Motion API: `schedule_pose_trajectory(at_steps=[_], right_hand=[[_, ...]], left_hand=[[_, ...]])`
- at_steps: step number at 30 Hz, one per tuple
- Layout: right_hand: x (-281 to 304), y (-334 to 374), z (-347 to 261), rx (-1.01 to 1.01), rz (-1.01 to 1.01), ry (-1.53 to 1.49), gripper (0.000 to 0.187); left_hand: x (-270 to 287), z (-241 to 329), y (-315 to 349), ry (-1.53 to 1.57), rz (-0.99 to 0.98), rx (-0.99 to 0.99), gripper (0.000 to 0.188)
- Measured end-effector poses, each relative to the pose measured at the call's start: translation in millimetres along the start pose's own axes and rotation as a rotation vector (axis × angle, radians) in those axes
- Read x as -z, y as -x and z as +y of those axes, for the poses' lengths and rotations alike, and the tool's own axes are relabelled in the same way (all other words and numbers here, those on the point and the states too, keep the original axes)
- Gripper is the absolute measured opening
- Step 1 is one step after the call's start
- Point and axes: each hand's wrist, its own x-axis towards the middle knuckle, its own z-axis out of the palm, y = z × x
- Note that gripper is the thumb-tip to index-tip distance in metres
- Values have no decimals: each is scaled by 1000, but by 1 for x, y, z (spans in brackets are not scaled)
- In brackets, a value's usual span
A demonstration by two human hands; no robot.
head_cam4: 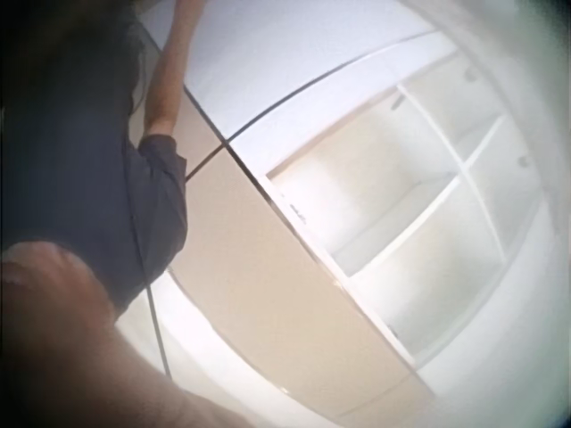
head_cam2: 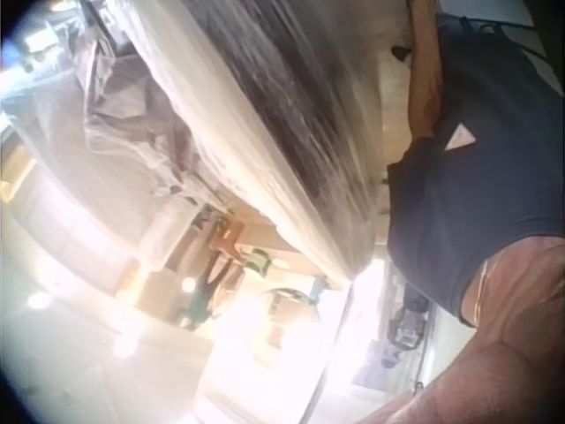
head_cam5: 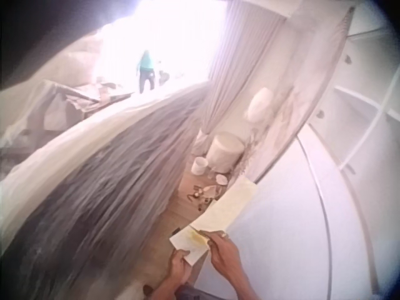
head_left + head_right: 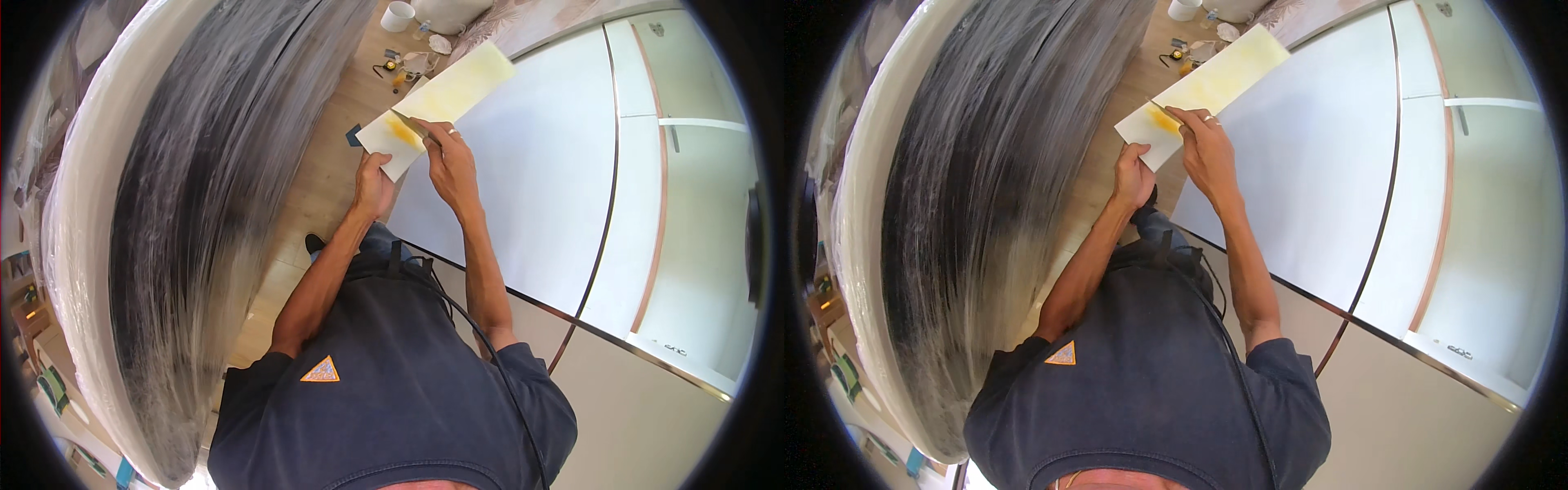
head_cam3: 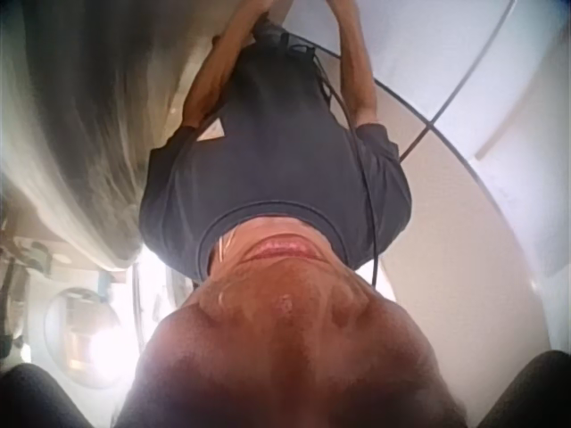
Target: The person pours a yellow liquid adhesive from a bottle onto a strip of white material and spreads it using a small scraper, then uses a sanding block to smooth the inside edges of a white cabinet shelf.
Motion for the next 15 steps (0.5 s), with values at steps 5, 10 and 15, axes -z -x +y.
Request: schedule_pose_trajectory(at_steps=[5, 10, 15], right_hand=[[-19, 19, 14, 176, 165, 88, 42], [-21, 47, 31, 185, 113, 274, 48], [-1, 55, 33, 196, -35, 294, 46]], left_hand=[[-18, 7, 1, 10, 9, -74, 78], [-16, 3, -4, 132, -35, -100, 68], [-12, -6, -12, 123, -48, -138, 60]])
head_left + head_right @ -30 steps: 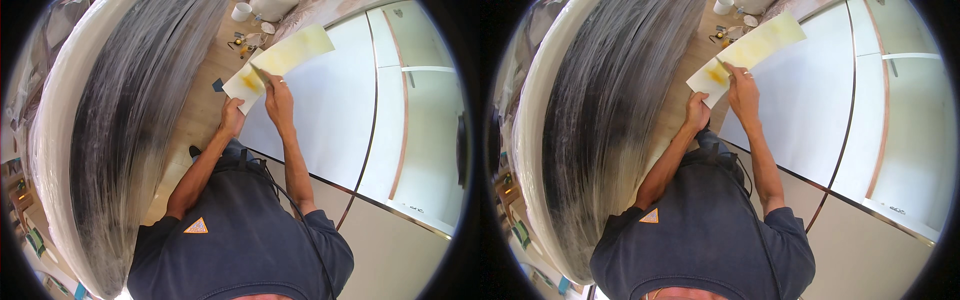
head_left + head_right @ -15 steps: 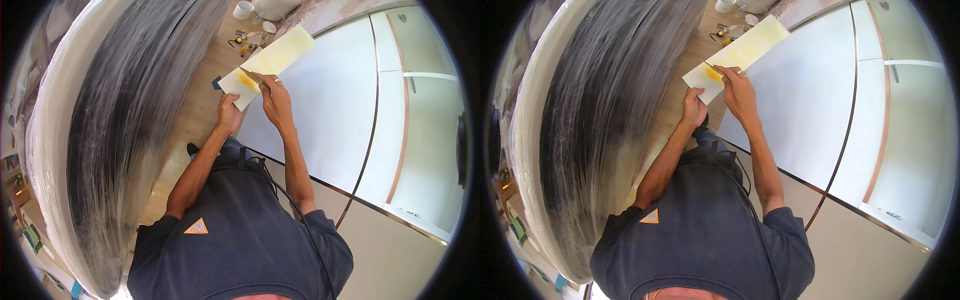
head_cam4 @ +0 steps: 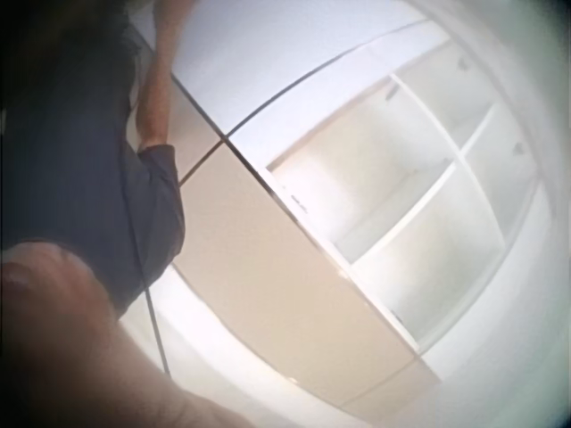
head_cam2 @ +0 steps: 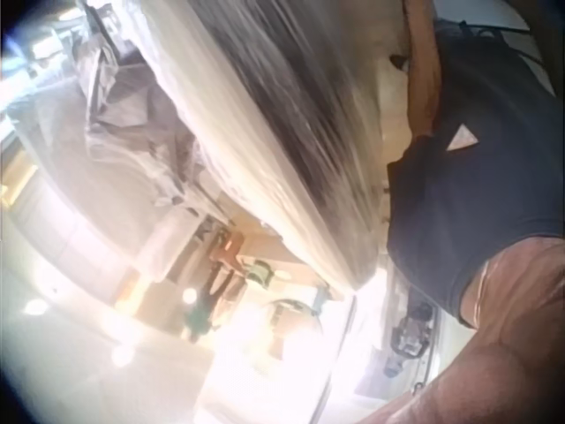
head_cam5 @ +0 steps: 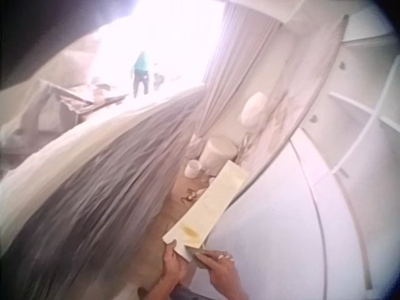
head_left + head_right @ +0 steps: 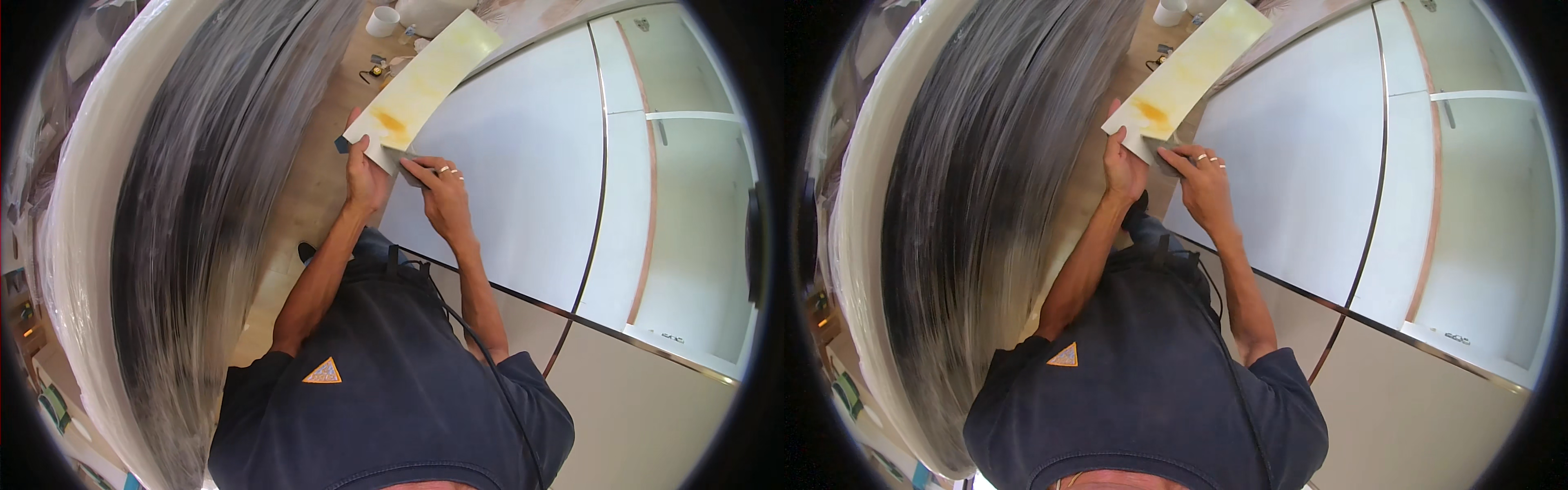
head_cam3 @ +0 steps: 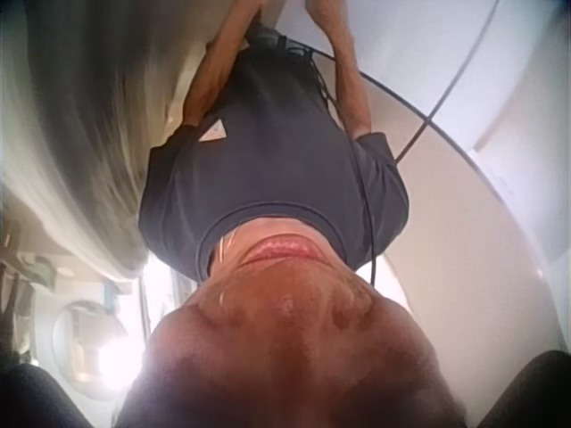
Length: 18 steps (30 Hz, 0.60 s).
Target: The person pours a yellow liquid adhesive from a bottle onto a strip of white material and spreads it using a small scraper, then uses a sanding block to smooth the inside edges of a white cabinet shelf.
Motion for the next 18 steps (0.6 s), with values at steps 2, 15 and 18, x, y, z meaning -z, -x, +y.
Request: schedule_pose_trajectory(at_steps=[2, 15, 18], right_hand=[[12, -6, 8, -53, 30, -82, 42], [21, -55, 12, -252, -81, -123, 34], [16, -47, 2, -234, -149, -159, 33]], left_hand=[[7, -4, -2, -5, -1, 6, 60], [-12, -4, -1, -82, -14, 28, 59], [-7, -4, -4, -74, 21, 22, 61]])
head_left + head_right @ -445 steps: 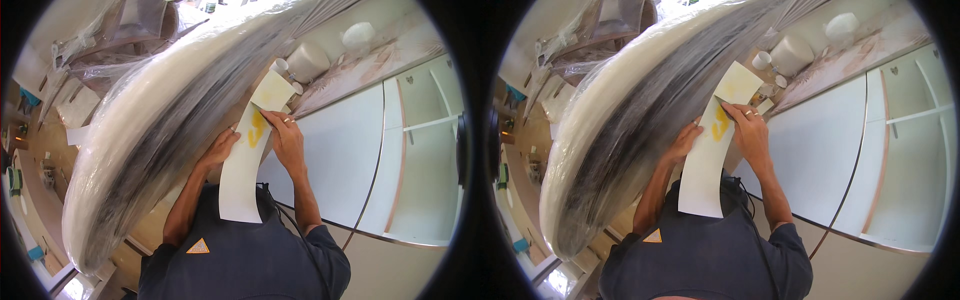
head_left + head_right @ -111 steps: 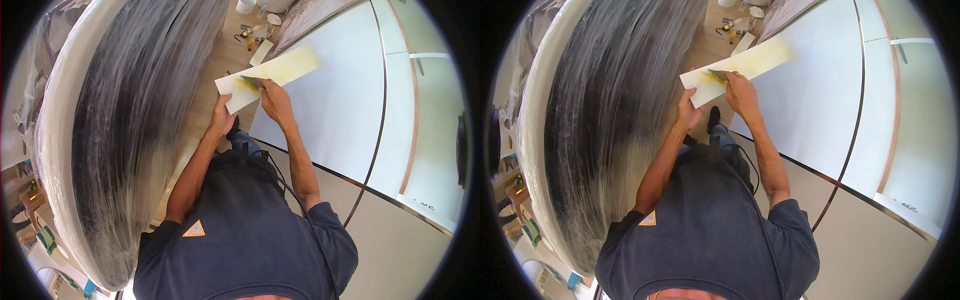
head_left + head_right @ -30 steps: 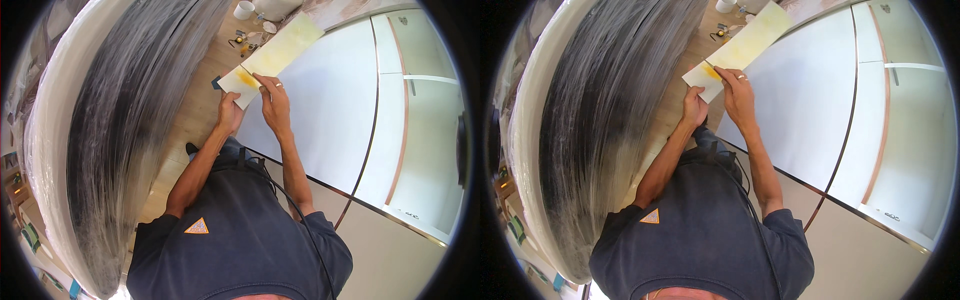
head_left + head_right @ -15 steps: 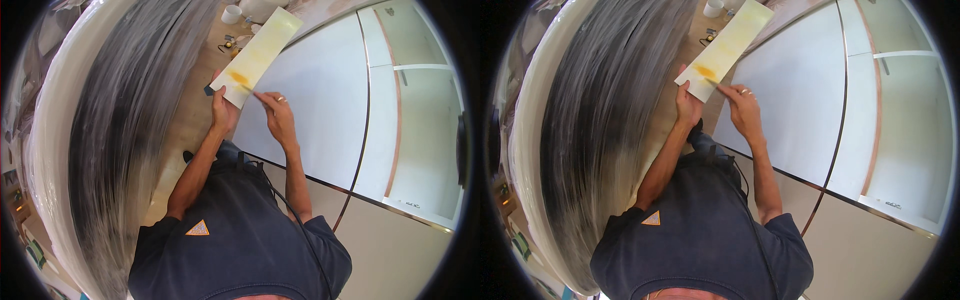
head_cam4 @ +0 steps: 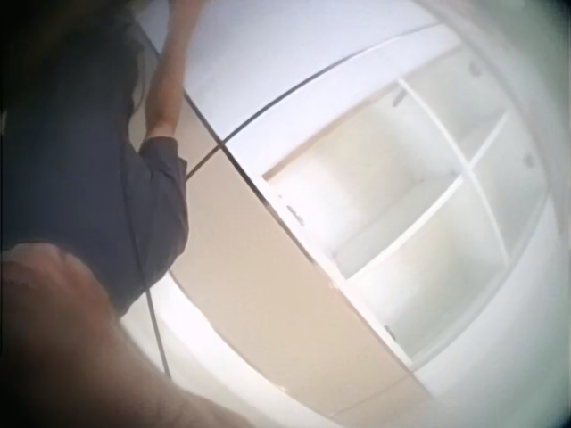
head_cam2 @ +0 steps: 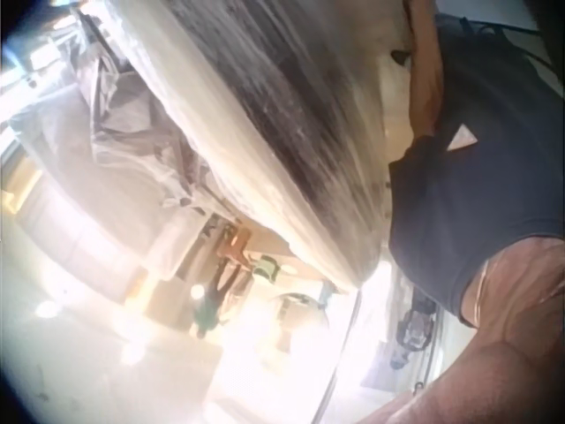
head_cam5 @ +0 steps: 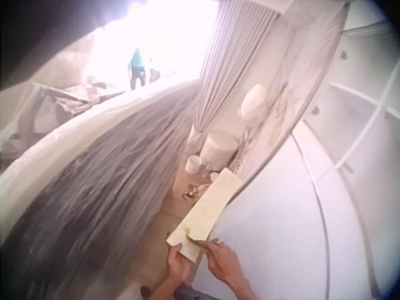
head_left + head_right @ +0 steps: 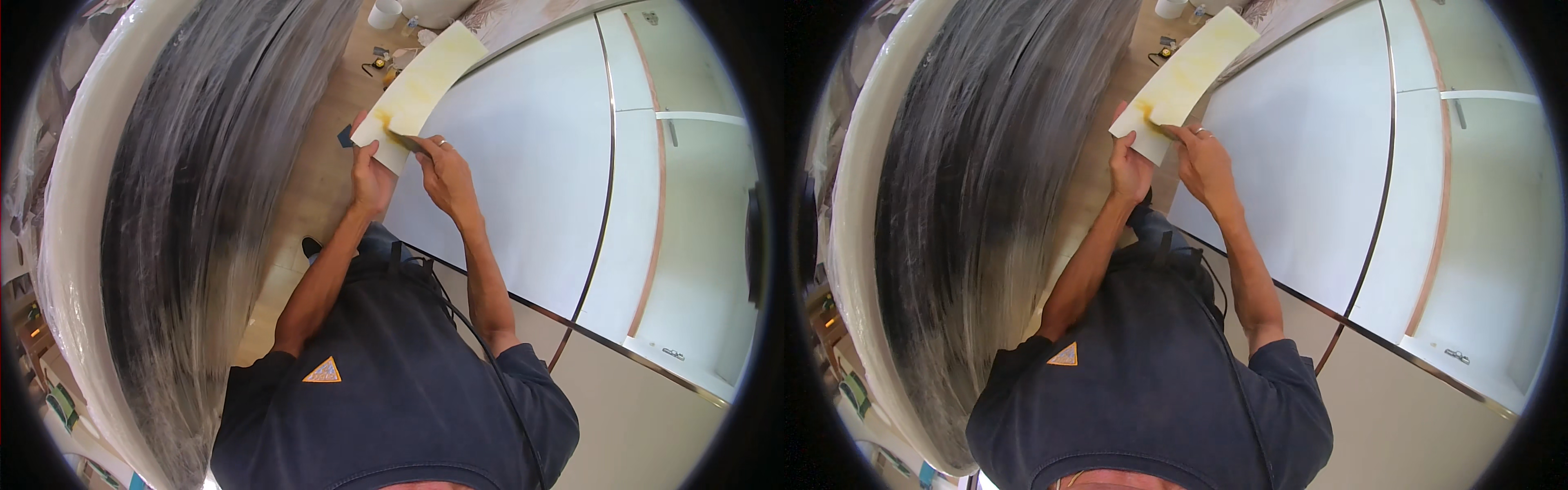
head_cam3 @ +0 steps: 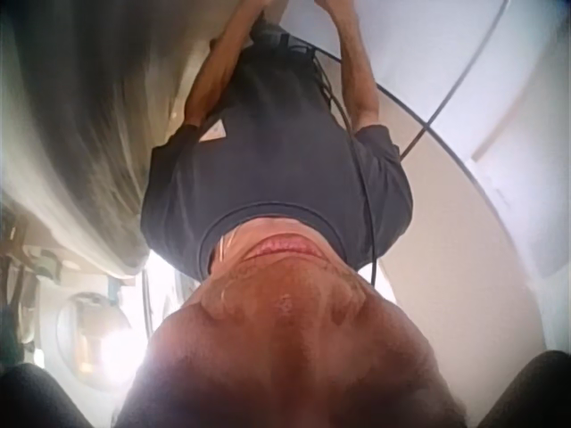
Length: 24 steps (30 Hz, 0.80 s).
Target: The person pours a yellow liquid adhesive from a bottle onto a strip of white material and spreads it using a small scraper, then uses a sanding block to smooth the inside edges of a white cabinet shelf.
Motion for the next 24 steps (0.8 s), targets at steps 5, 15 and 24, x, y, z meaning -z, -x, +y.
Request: schedule_pose_trajectory(at_steps=[5, 15, 24], right_hand=[[14, -12, -1, -16, 103, -96, 30], [13, -38, 1, 72, 80, -90, 28], [45, -44, 4, 122, 229, -384, 21]], left_hand=[[6, -1, -3, -4, -17, 21, 65], [-3, -4, -13, -74, -96, 47, 67], [-4, -10, -22, -2, -30, 76, 63]])
